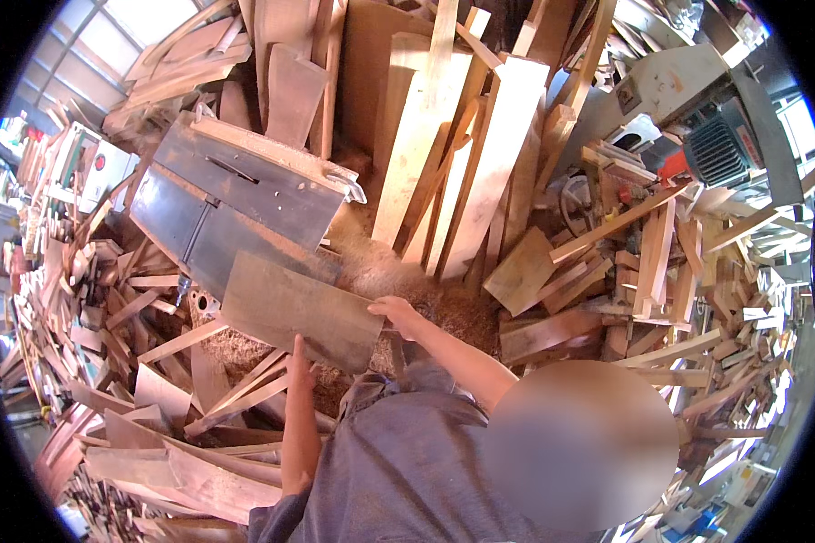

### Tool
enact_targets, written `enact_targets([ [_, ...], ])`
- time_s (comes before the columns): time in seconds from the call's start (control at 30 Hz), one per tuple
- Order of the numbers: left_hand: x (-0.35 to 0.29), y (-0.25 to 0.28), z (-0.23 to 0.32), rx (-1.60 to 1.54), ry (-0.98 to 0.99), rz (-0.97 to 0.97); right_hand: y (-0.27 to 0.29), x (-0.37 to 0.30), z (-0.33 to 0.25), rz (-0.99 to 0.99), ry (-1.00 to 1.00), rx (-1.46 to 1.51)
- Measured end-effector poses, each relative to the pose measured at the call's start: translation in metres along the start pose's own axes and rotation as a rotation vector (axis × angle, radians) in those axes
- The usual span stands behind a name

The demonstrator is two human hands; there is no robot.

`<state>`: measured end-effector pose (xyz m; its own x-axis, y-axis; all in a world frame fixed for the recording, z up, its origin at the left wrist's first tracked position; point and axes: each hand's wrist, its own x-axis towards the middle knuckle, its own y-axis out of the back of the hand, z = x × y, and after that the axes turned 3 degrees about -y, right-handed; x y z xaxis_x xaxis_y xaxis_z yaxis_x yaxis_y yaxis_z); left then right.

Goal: The person uses a table saw to cut multiple pieces of wood. They feed each piece through the saw blade, guide it with a push stick, and set the cut pieces aside. The process is repeated for several pieces of varying sizes.

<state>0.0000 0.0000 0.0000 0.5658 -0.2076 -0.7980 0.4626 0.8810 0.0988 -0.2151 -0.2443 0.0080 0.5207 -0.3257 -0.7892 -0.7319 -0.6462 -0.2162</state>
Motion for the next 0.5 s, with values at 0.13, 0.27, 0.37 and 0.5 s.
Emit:
enact_targets([
  [0.13,-0.002,-0.054,0.017,-0.216,-0.086,-0.062,0.059,-0.017,-0.058,0.127,0.090,-0.045],
  [0.27,-0.026,-0.053,0.028,-0.191,-0.072,0.061,0.129,-0.041,-0.126,0.334,0.248,-0.060],
  [0.37,-0.017,-0.044,0.015,-0.222,-0.261,0.046,0.180,-0.060,-0.213,0.570,0.184,-0.381],
  [0.5,-0.032,-0.057,0.026,-0.218,-0.252,0.139,0.245,-0.072,-0.283,0.484,0.684,0.415],
])
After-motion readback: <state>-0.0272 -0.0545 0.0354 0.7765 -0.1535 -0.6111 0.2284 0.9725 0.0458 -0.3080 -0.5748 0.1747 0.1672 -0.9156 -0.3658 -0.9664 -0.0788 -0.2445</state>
